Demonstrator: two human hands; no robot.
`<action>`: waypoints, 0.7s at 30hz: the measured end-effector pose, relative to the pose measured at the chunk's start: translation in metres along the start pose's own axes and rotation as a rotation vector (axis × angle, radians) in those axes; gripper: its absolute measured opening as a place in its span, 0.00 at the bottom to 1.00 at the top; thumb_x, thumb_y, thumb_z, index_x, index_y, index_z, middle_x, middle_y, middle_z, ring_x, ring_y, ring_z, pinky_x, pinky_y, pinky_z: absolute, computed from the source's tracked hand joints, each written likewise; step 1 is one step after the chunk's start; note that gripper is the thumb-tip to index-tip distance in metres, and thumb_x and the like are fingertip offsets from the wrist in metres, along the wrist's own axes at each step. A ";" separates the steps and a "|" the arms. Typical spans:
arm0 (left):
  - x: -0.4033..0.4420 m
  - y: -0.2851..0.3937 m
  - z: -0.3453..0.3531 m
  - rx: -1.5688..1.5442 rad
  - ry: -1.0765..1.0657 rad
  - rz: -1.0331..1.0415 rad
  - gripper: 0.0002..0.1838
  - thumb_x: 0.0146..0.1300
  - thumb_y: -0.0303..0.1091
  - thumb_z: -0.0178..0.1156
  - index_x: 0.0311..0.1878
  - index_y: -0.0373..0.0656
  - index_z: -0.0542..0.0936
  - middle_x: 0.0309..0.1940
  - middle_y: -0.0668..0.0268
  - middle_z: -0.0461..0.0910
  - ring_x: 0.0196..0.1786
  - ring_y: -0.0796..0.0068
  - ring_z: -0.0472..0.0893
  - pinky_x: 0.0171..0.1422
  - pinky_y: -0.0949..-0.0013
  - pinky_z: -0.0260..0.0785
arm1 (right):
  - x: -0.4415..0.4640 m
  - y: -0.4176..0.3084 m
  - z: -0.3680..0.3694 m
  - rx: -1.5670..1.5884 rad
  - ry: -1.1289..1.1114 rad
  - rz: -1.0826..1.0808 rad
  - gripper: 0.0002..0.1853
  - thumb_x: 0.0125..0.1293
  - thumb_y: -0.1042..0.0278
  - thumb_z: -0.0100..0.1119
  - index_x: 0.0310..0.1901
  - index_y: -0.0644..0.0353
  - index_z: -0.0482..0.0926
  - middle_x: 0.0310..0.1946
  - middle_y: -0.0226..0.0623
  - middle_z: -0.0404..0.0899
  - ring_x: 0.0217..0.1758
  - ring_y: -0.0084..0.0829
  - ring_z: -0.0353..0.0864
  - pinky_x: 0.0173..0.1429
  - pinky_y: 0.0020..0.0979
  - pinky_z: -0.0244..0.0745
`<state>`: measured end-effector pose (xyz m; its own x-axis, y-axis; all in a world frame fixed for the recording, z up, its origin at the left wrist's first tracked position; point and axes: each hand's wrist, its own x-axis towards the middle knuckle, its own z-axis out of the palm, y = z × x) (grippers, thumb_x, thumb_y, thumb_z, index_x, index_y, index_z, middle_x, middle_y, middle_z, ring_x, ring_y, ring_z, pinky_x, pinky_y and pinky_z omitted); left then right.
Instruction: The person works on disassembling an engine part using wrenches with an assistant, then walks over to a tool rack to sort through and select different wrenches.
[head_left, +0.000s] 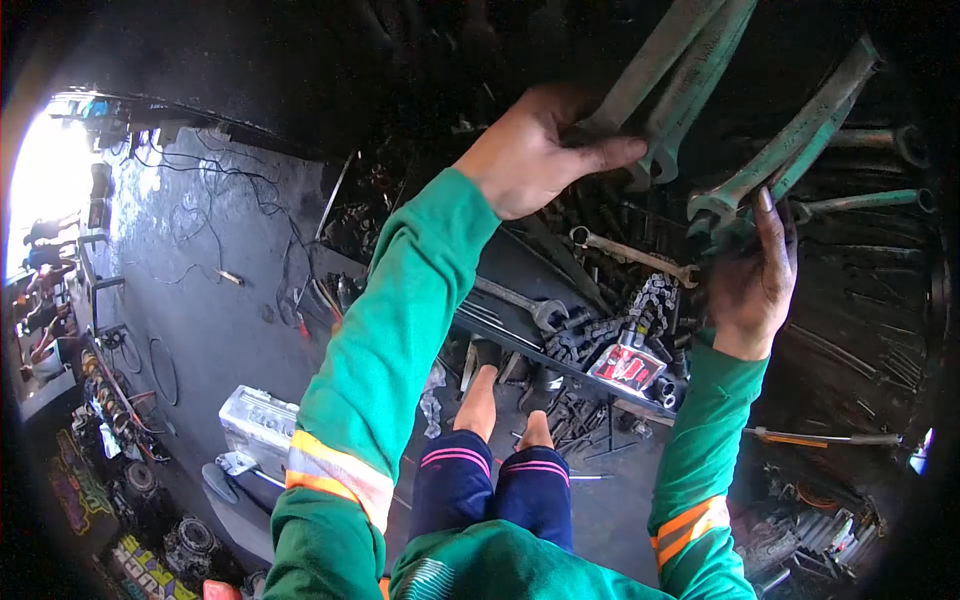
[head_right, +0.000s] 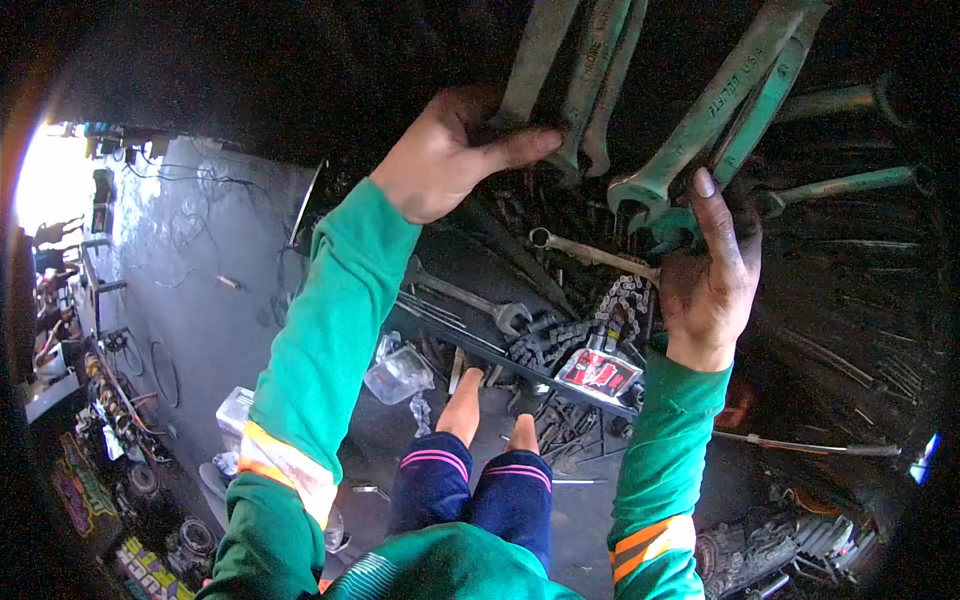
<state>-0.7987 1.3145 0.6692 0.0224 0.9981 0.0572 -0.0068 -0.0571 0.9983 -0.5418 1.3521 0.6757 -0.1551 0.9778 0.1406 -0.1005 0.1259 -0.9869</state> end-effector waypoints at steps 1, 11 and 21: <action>-0.004 0.002 0.000 -0.028 0.002 0.009 0.21 0.65 0.37 0.70 0.57 0.36 0.82 0.52 0.59 0.85 0.54 0.72 0.82 0.66 0.67 0.70 | 0.001 0.001 -0.002 -0.005 -0.005 -0.010 0.16 0.72 0.70 0.56 0.58 0.65 0.79 0.58 0.41 0.80 0.63 0.32 0.76 0.69 0.38 0.68; -0.013 0.005 0.000 -0.145 -0.064 -0.024 0.19 0.64 0.36 0.70 0.52 0.33 0.83 0.47 0.61 0.86 0.50 0.76 0.82 0.61 0.69 0.71 | 0.002 -0.008 0.004 0.219 0.016 0.098 0.18 0.70 0.73 0.59 0.59 0.65 0.78 0.59 0.40 0.79 0.64 0.32 0.76 0.67 0.36 0.71; -0.017 0.014 -0.004 -0.135 -0.094 -0.069 0.23 0.63 0.43 0.72 0.52 0.33 0.83 0.47 0.59 0.86 0.52 0.73 0.81 0.63 0.67 0.69 | 0.003 -0.015 0.005 0.269 0.064 0.198 0.17 0.67 0.73 0.64 0.57 0.64 0.79 0.55 0.40 0.82 0.61 0.32 0.79 0.65 0.36 0.74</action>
<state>-0.8032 1.2968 0.6823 0.1208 0.9927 -0.0046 -0.1357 0.0211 0.9905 -0.5460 1.3520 0.6915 -0.1364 0.9885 -0.0651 -0.3319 -0.1075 -0.9372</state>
